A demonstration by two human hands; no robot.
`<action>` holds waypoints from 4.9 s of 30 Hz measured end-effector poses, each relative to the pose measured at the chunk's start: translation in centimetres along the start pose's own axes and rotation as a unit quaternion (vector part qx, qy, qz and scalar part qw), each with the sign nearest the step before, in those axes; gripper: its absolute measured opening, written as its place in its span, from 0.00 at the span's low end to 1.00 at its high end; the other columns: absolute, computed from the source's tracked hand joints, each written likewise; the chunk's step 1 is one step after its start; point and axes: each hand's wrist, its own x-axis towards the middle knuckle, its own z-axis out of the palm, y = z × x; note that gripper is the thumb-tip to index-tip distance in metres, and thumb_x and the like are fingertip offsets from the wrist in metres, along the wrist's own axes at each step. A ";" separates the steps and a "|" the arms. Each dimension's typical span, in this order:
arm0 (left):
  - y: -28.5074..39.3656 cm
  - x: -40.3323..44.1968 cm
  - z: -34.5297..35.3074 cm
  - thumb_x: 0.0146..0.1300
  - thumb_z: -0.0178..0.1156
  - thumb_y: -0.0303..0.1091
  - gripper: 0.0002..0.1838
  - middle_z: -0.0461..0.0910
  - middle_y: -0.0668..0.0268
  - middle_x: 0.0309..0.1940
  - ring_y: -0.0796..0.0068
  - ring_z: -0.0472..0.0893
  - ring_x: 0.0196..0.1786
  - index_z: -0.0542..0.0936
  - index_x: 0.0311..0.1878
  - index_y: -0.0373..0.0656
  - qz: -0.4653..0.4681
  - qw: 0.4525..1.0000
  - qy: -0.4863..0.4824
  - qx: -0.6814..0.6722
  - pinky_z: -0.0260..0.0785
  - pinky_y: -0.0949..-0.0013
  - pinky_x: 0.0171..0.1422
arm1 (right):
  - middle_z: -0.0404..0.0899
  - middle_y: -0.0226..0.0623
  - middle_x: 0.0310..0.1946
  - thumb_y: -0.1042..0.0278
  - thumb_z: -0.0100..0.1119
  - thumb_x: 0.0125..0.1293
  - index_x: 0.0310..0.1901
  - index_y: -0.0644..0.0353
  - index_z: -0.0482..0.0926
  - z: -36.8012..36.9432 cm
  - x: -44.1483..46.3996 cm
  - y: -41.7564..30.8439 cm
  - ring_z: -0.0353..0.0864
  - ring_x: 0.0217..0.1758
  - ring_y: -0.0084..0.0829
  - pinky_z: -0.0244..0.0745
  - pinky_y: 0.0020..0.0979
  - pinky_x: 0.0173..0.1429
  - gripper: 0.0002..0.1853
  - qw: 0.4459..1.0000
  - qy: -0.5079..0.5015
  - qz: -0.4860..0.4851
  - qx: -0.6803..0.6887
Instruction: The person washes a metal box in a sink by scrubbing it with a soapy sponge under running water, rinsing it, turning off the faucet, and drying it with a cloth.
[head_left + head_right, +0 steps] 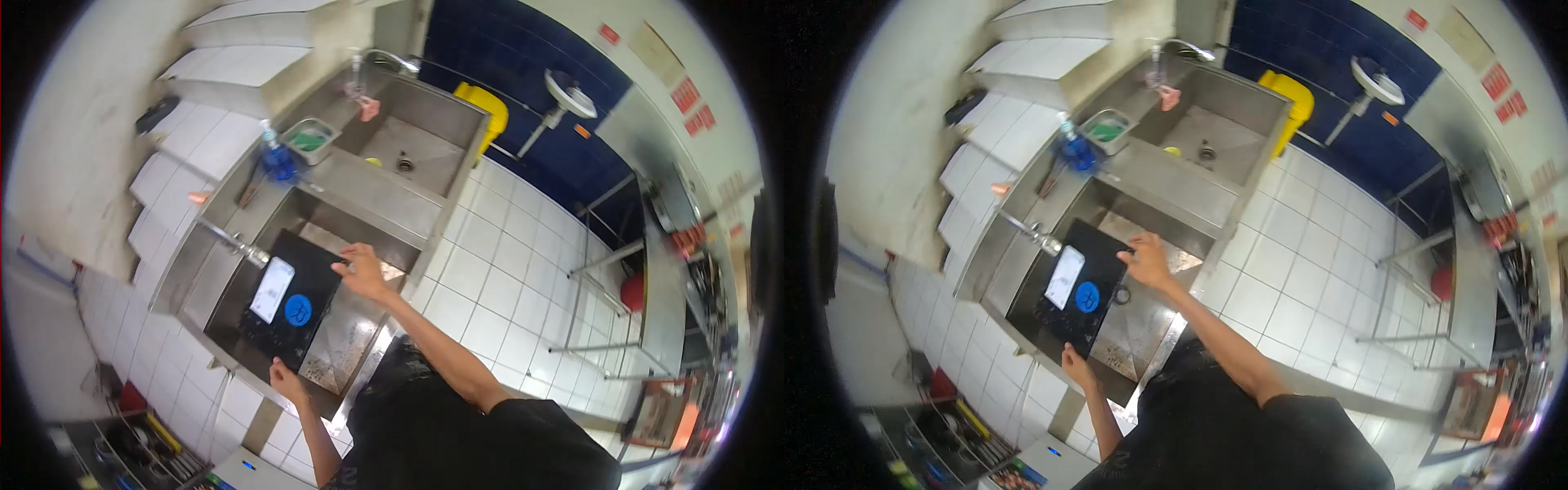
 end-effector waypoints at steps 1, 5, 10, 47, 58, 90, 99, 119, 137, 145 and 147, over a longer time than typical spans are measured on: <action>0.4 -0.3 -0.1 0.74 0.56 0.45 0.26 0.61 0.77 0.20 0.81 0.58 0.27 0.67 0.22 0.41 0.015 1.000 0.004 -0.013 0.50 0.68 0.30 | 0.77 0.43 0.57 0.50 0.67 0.61 0.48 0.64 0.84 0.3 -0.3 -0.2 0.69 0.65 0.45 0.65 0.43 0.68 0.24 1.000 -0.022 0.016 0.003; -8.7 -2.4 -1.7 0.74 0.55 0.46 0.25 0.69 0.72 0.21 0.77 0.65 0.28 0.72 0.24 0.37 -0.035 0.992 -0.097 0.066 0.57 0.67 0.32 | 0.77 0.45 0.57 0.49 0.63 0.64 0.54 0.65 0.81 1.1 -4.6 5.7 0.67 0.67 0.47 0.64 0.48 0.70 0.27 0.985 -0.102 0.121 -0.065; -7.9 -6.7 -2.4 0.73 0.56 0.45 0.23 0.83 0.63 0.30 0.72 0.77 0.34 0.83 0.37 0.30 -0.207 0.948 -0.239 0.043 0.70 0.68 0.40 | 0.74 0.44 0.60 0.48 0.61 0.65 0.53 0.64 0.80 -1.7 -6.8 6.7 0.65 0.69 0.47 0.59 0.58 0.71 0.26 0.946 -0.171 0.257 -0.103; 3.4 -18.3 37.9 0.72 0.58 0.36 0.20 0.78 0.57 0.52 0.69 0.77 0.49 0.72 0.61 0.34 0.205 0.957 -0.083 0.185 0.71 0.66 0.52 | 0.77 0.49 0.55 0.67 0.65 0.62 0.56 0.57 0.76 -17.8 -1.1 42.5 0.78 0.56 0.48 0.75 0.42 0.58 0.20 0.919 0.234 0.259 0.185; -18.9 -21.4 60.4 0.65 0.64 0.45 0.34 0.76 0.41 0.56 0.42 0.74 0.62 0.67 0.66 0.31 0.366 0.790 -0.316 0.378 0.64 0.46 0.69 | 0.85 0.38 0.35 0.64 0.58 0.70 0.45 0.63 0.81 -15.0 -23.7 55.3 0.85 0.38 0.30 0.78 0.30 0.44 0.11 0.804 0.084 0.544 0.224; 15.6 -20.1 41.2 0.71 0.58 0.38 0.20 0.79 0.56 0.46 0.67 0.75 0.51 0.74 0.59 0.33 -0.039 0.997 0.061 -0.034 0.67 0.62 0.59 | 0.85 0.39 0.41 0.64 0.57 0.72 0.51 0.62 0.79 -28.6 12.9 31.2 0.83 0.42 0.30 0.76 0.29 0.47 0.13 0.981 -0.084 0.113 0.130; 15.3 -12.5 48.7 0.55 0.65 0.24 0.35 0.68 0.51 0.66 0.46 0.69 0.65 0.68 0.69 0.42 0.217 0.945 0.116 0.216 0.59 0.52 0.72 | 0.83 0.42 0.44 0.72 0.60 0.64 0.55 0.58 0.80 -25.2 26.5 27.3 0.75 0.59 0.44 0.62 0.44 0.68 0.17 0.962 -0.129 -0.239 -0.040; 10.3 -9.3 55.3 0.66 0.57 0.30 0.17 0.75 0.41 0.49 0.37 0.76 0.52 0.71 0.54 0.30 -0.037 0.855 0.476 0.203 0.69 0.48 0.55 | 0.80 0.39 0.35 0.66 0.58 0.68 0.50 0.60 0.84 -28.4 27.1 32.1 0.77 0.44 0.42 0.64 0.45 0.59 0.13 0.904 -0.288 -0.316 0.020; 9.4 -10.8 56.3 0.67 0.57 0.38 0.13 0.79 0.49 0.41 0.43 0.79 0.42 0.77 0.47 0.39 -0.030 0.884 0.440 0.153 0.71 0.48 0.47 | 0.78 0.44 0.32 0.66 0.60 0.68 0.54 0.62 0.83 -28.0 27.0 31.6 0.77 0.39 0.43 0.72 0.40 0.48 0.16 0.908 -0.352 -0.222 0.049; 13.5 -20.7 61.2 0.55 0.64 0.34 0.15 0.78 0.56 0.39 0.50 0.78 0.42 0.76 0.45 0.41 0.082 0.959 0.177 0.204 0.70 0.54 0.45 | 0.80 0.40 0.32 0.72 0.65 0.64 0.55 0.62 0.83 -28.0 27.7 31.4 0.77 0.35 0.31 0.75 0.32 0.41 0.17 0.897 -0.381 -0.214 0.060; 13.8 -17.0 60.5 0.56 0.64 0.36 0.15 0.76 0.55 0.39 0.50 0.76 0.41 0.75 0.44 0.42 0.138 0.958 0.172 0.184 0.67 0.53 0.45 | 0.80 0.40 0.33 0.74 0.65 0.63 0.57 0.60 0.82 -28.0 28.0 31.3 0.79 0.36 0.31 0.75 0.32 0.42 0.19 0.889 -0.412 -0.188 0.071</action>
